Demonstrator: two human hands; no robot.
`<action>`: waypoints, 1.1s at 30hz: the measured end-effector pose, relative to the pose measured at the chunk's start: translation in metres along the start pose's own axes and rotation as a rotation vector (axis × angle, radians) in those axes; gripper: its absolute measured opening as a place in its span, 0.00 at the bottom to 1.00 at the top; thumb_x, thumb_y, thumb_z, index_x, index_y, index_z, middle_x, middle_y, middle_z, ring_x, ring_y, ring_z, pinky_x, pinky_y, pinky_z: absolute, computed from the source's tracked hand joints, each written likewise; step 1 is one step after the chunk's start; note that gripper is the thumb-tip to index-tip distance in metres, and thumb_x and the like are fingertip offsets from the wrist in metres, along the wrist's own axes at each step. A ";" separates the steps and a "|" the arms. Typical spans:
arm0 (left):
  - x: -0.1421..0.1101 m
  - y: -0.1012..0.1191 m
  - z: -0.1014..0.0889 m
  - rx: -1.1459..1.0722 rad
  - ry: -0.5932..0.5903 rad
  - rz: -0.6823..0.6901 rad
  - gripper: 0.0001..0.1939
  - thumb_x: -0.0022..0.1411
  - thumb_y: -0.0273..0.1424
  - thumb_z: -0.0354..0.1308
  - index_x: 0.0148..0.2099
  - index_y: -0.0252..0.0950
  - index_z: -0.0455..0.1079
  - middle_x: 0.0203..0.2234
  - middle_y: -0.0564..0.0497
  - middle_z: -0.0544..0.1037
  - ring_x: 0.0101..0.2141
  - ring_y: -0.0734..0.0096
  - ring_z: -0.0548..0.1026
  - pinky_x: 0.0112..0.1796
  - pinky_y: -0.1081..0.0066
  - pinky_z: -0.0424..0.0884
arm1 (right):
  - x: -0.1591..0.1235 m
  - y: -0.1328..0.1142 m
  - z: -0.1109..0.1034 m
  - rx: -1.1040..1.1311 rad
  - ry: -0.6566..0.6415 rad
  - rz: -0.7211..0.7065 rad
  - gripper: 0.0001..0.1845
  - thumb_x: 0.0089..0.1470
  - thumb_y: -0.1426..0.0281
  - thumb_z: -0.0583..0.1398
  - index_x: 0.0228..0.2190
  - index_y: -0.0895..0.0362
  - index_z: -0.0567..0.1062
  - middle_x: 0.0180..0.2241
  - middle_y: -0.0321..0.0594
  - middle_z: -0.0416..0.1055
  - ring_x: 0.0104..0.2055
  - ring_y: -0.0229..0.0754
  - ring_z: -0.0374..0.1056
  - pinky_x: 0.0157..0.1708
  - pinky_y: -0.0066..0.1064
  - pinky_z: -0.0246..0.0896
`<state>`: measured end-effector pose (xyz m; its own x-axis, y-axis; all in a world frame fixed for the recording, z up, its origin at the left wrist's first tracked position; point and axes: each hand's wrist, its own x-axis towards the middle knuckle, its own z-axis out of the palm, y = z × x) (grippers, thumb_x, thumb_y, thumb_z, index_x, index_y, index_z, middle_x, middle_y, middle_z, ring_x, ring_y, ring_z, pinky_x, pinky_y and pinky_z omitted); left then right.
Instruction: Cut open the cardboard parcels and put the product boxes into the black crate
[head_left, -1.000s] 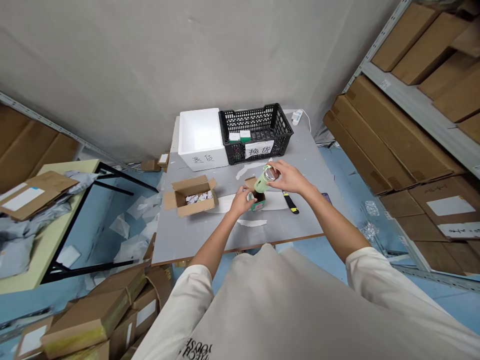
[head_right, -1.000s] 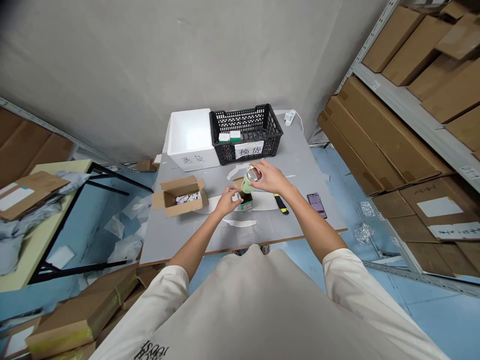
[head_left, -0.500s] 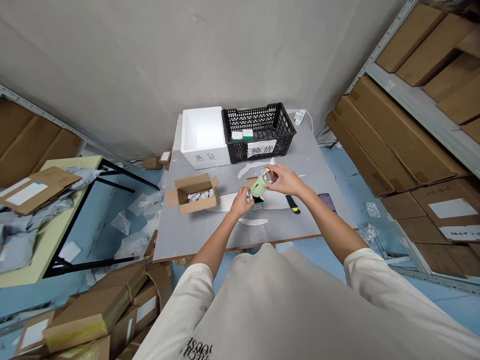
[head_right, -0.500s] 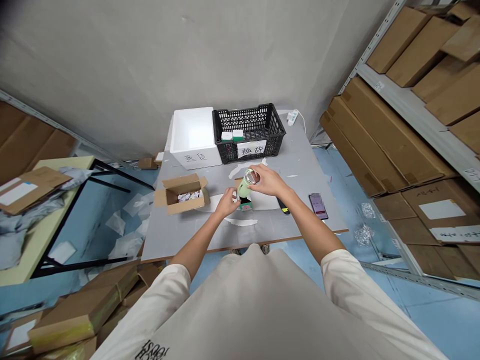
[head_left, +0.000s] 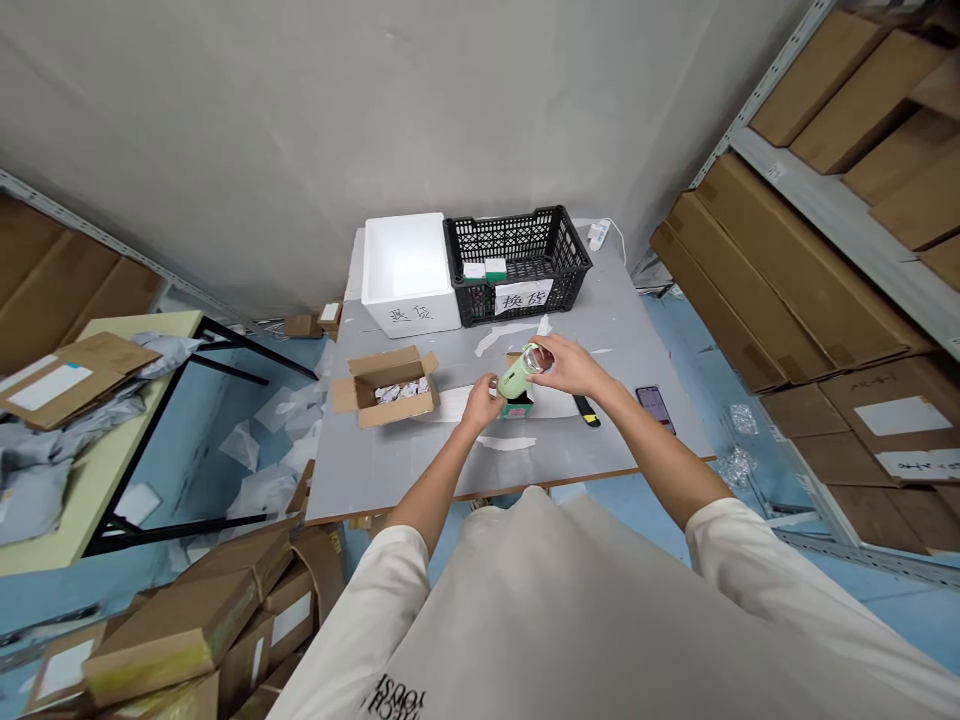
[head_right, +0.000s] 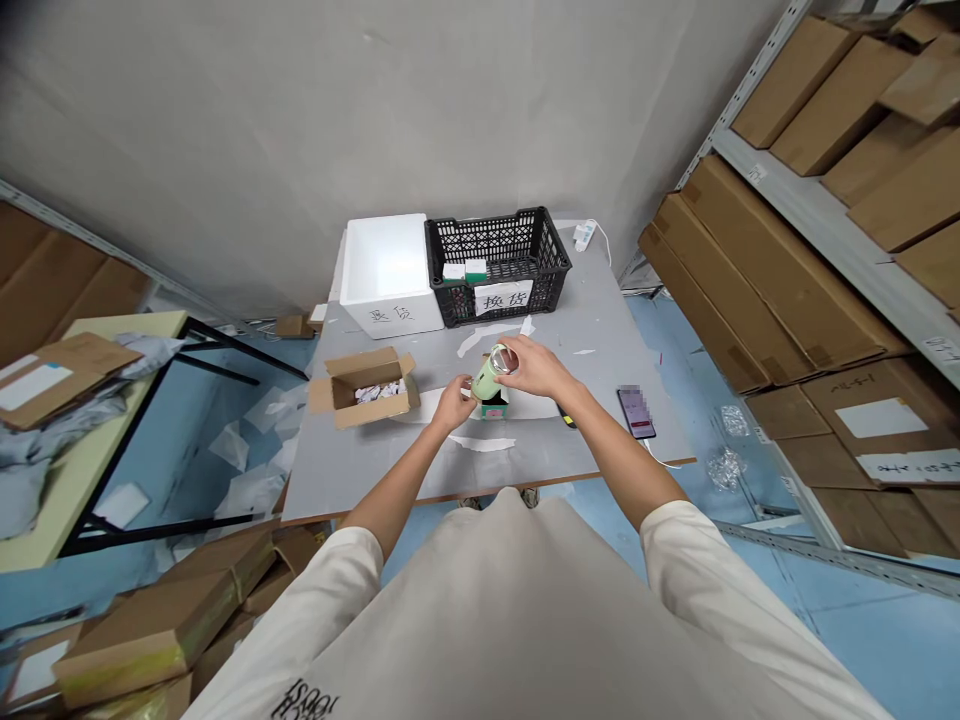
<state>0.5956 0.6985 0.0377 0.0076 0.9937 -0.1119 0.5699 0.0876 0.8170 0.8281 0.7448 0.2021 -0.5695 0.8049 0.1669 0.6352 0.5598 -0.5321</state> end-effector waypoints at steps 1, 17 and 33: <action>0.000 -0.001 0.000 0.003 0.002 -0.009 0.32 0.55 0.20 0.58 0.63 0.38 0.65 0.50 0.44 0.76 0.31 0.72 0.76 0.45 0.65 0.75 | -0.001 0.000 0.000 -0.012 -0.017 0.004 0.30 0.51 0.59 0.69 0.54 0.52 0.72 0.39 0.40 0.72 0.41 0.47 0.70 0.40 0.35 0.63; 0.000 0.002 0.004 0.028 0.040 -0.036 0.27 0.53 0.21 0.60 0.56 0.36 0.73 0.52 0.42 0.78 0.45 0.59 0.79 0.50 0.62 0.74 | -0.007 -0.017 0.023 -0.208 -0.141 -0.020 0.32 0.50 0.61 0.70 0.55 0.54 0.72 0.46 0.46 0.72 0.45 0.52 0.69 0.44 0.38 0.61; -0.007 -0.001 0.009 -0.043 -0.001 -0.112 0.30 0.49 0.19 0.61 0.57 0.37 0.72 0.54 0.42 0.77 0.46 0.60 0.79 0.49 0.62 0.75 | -0.020 0.039 0.126 -0.260 -0.128 0.321 0.42 0.43 0.51 0.72 0.54 0.60 0.71 0.63 0.60 0.60 0.66 0.66 0.52 0.63 0.52 0.47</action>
<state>0.6024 0.6903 0.0327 -0.0530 0.9775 -0.2044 0.5316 0.2009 0.8228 0.7984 0.7260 0.0739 -0.3709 0.9247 -0.0860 0.8919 0.3289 -0.3103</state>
